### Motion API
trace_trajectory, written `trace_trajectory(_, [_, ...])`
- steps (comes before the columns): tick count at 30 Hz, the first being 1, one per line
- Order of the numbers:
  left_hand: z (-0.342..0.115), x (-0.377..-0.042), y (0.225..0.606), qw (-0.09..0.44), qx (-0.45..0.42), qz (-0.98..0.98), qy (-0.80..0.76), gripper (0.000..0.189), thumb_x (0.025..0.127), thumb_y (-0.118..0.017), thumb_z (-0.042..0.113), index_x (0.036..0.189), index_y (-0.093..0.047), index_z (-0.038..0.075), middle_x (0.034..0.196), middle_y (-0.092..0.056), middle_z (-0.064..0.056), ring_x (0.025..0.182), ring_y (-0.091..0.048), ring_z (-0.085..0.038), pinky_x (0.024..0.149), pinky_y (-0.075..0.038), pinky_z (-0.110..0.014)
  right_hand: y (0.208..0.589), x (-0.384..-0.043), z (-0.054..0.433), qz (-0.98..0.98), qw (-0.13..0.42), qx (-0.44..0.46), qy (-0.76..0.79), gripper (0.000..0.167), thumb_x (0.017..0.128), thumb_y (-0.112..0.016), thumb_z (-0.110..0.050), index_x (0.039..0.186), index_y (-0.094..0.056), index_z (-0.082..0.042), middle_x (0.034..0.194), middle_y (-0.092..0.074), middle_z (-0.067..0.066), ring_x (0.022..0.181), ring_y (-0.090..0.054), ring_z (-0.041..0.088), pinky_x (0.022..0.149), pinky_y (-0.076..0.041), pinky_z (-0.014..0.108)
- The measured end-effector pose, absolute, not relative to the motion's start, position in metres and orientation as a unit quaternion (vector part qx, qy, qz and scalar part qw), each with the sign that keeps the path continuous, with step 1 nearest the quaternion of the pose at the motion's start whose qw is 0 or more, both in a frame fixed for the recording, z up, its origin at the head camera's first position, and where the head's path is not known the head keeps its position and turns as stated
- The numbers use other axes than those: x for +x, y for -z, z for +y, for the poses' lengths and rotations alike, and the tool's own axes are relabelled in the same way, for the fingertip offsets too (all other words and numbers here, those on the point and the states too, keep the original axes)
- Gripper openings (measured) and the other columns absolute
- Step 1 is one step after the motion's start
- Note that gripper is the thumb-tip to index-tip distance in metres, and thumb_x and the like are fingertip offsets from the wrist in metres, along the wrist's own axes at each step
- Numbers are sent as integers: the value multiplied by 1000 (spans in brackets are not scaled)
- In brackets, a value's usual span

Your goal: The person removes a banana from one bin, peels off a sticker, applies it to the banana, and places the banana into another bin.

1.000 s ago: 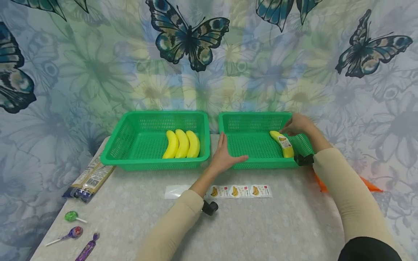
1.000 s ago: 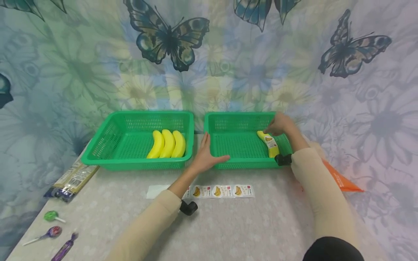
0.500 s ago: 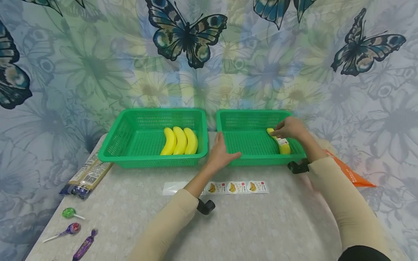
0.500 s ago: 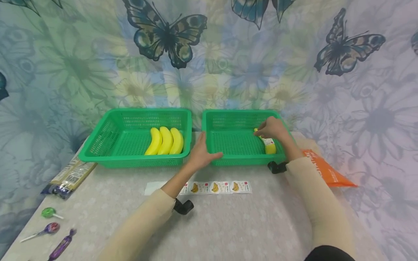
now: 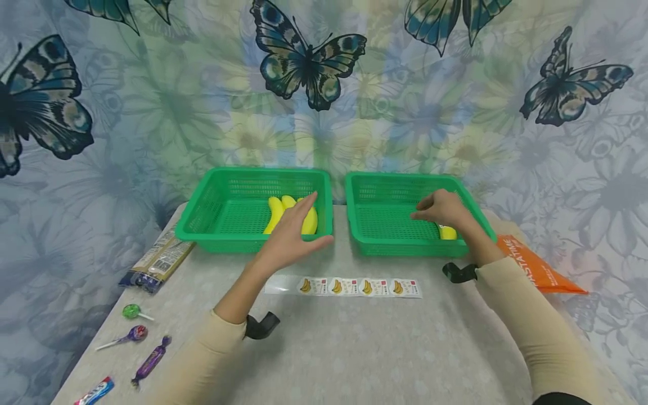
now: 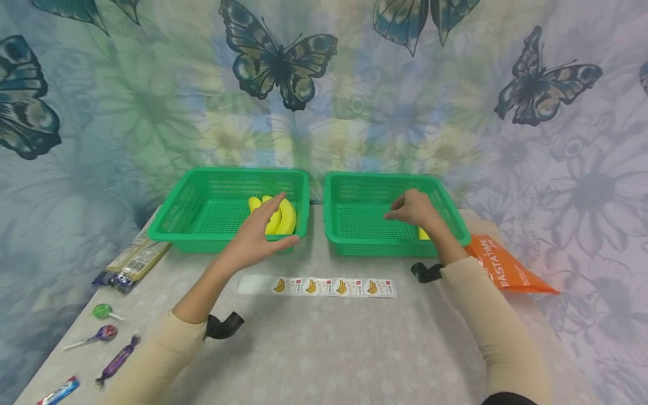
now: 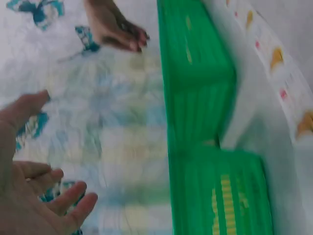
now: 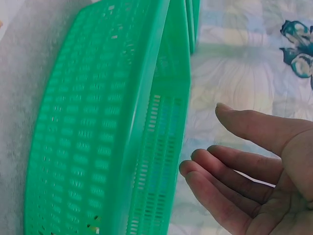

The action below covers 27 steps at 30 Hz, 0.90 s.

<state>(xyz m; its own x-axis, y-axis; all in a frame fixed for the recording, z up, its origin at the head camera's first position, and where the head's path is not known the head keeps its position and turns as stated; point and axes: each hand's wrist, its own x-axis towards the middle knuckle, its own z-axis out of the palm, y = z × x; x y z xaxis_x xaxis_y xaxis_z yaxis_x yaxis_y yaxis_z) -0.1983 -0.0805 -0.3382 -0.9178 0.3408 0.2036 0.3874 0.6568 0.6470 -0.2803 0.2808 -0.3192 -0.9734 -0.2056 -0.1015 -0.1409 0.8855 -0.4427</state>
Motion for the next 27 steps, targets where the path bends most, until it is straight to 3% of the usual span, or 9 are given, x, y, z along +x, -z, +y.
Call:
trace_trajectory(4, [-126,-197,340,33,-203,-913,351,96,87,-67,50,158,-6,27,166,-10,0,152,-11,-35,117,-18,-66,319,-273,274,968,68,-96,220,46,90,-70,-34,120,-68,1,123,-65,25,106,-64,38,83,-56,48])
trace_trajectory(9, [-187,-198,347,43,-162,-946,276,103,86,-65,55,158,2,25,166,-4,-4,150,-9,-43,116,-12,-69,319,-265,267,969,59,-109,215,43,89,-71,-33,116,-70,-1,118,-68,23,101,-66,35,78,-57,44])
trace_trajectory(15, [-254,-205,363,24,-87,-971,221,108,85,-59,67,157,8,22,166,1,-10,145,-4,-55,106,-12,-80,320,-255,257,966,59,-118,220,41,89,-70,-33,117,-70,-2,116,-69,21,99,-66,33,77,-57,42])
trace_trajectory(22, [-299,-223,387,11,-26,-972,232,106,86,-49,73,158,6,16,163,-3,-23,142,-4,-59,101,-13,-82,320,-242,243,961,80,-128,233,44,89,-70,-33,120,-68,0,116,-69,21,104,-66,34,82,-57,43])
trace_trajectory(27, [-312,-235,396,2,-11,-960,281,105,88,-47,73,158,6,16,163,5,-21,142,-3,-59,101,-14,-82,314,-235,234,961,81,-130,231,44,89,-71,-34,119,-69,-3,115,-70,18,102,-67,31,81,-58,42])
